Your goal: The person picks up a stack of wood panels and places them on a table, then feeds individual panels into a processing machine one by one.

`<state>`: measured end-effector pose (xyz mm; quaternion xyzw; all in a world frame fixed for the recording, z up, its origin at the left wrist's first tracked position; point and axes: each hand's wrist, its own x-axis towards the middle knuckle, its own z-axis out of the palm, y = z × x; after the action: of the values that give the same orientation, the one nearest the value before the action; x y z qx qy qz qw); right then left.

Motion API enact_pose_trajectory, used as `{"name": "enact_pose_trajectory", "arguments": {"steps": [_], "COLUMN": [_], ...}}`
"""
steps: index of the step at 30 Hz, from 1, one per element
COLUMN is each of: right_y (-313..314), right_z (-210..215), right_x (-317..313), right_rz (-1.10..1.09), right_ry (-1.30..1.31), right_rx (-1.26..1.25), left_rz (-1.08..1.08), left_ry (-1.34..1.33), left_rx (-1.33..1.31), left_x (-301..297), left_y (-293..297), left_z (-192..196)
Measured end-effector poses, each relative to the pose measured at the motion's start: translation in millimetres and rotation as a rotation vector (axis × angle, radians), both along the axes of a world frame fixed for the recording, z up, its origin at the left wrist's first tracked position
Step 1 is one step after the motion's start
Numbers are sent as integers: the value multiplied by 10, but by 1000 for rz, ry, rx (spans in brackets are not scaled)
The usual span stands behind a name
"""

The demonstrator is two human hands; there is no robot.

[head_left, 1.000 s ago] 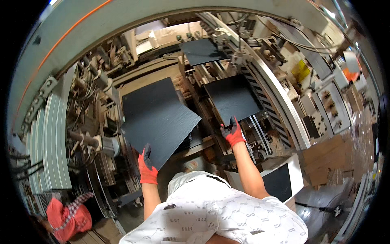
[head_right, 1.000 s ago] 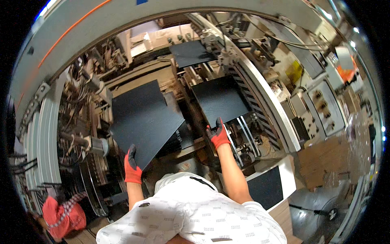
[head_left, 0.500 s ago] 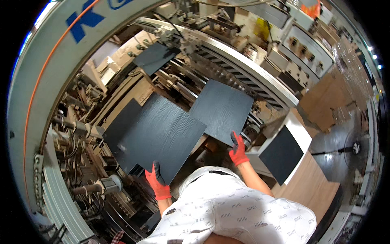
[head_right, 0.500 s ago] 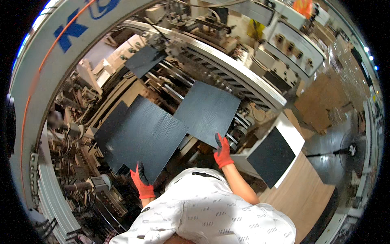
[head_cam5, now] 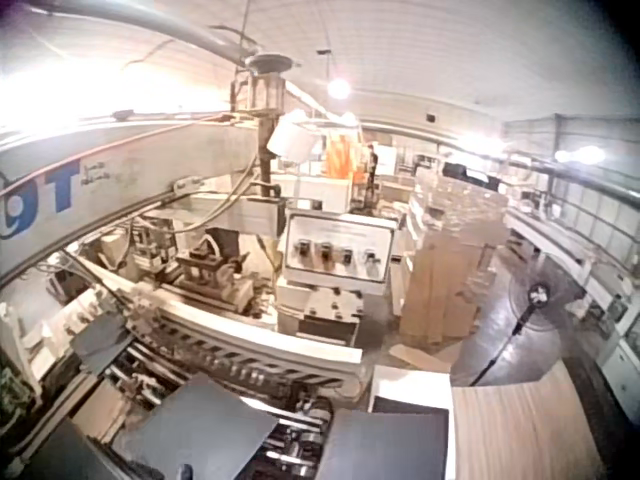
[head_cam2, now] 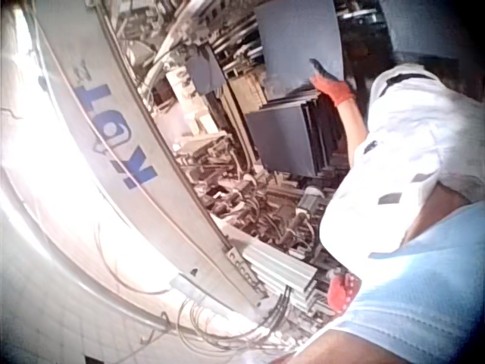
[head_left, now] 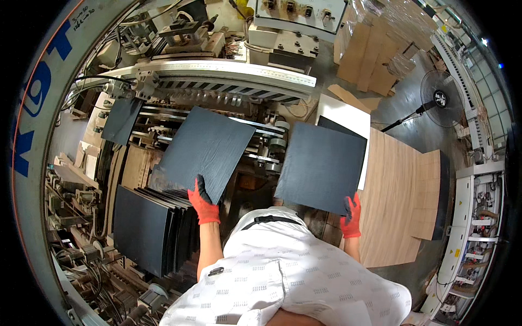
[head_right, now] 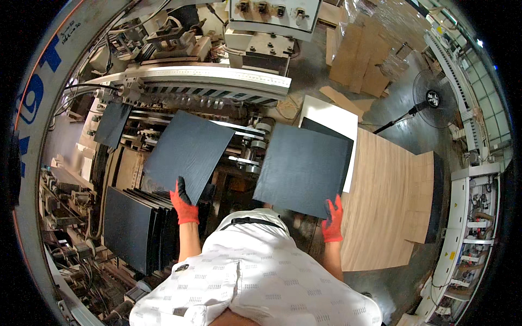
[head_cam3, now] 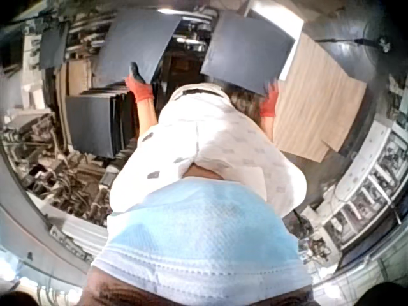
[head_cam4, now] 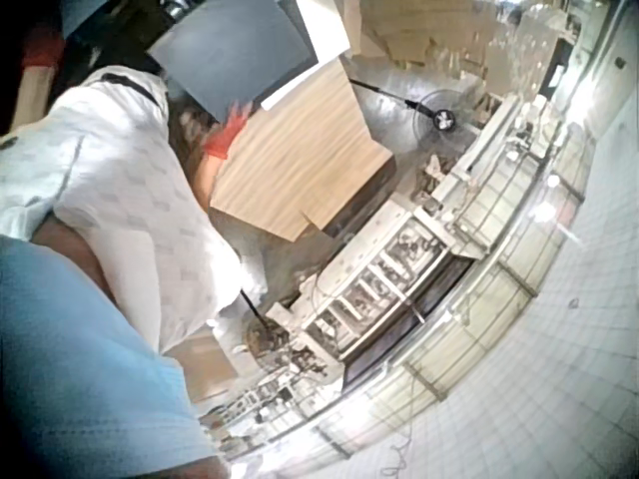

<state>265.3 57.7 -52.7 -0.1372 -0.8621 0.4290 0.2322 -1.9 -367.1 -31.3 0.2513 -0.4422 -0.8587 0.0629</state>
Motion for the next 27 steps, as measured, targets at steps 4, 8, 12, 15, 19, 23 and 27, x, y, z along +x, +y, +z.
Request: {"name": "enact_pose_trajectory", "arguments": {"steps": [4,8,12,15,19,23,27], "right_y": [206,447,1212,703,455,283,127], "right_z": [121,-9,-595,14,166,231,345], "right_x": [115,-48,-80,-757,-1194,-1685,-1841], "right_rz": [-86,-255,-573,-553,-539,-348,-294], "right_ry": [-141,-155,-451,-900,-338,-255,-194], "right_rx": [190,-388,-447,-25,652,497,530], "left_rz": [-3,128,248,376,469,578,515], "left_ry": [-50,2,-42,8,19,19,-118], "left_rx": [148,77,-199,-173,-26,-89,-158], "left_x": [-193,-322,-802,-890,-1119,-1428,-1541], "left_y": [115,215,245,234,358,28,59], "left_z": [-86,-147,-875,-861,-663,-909,-882]}}
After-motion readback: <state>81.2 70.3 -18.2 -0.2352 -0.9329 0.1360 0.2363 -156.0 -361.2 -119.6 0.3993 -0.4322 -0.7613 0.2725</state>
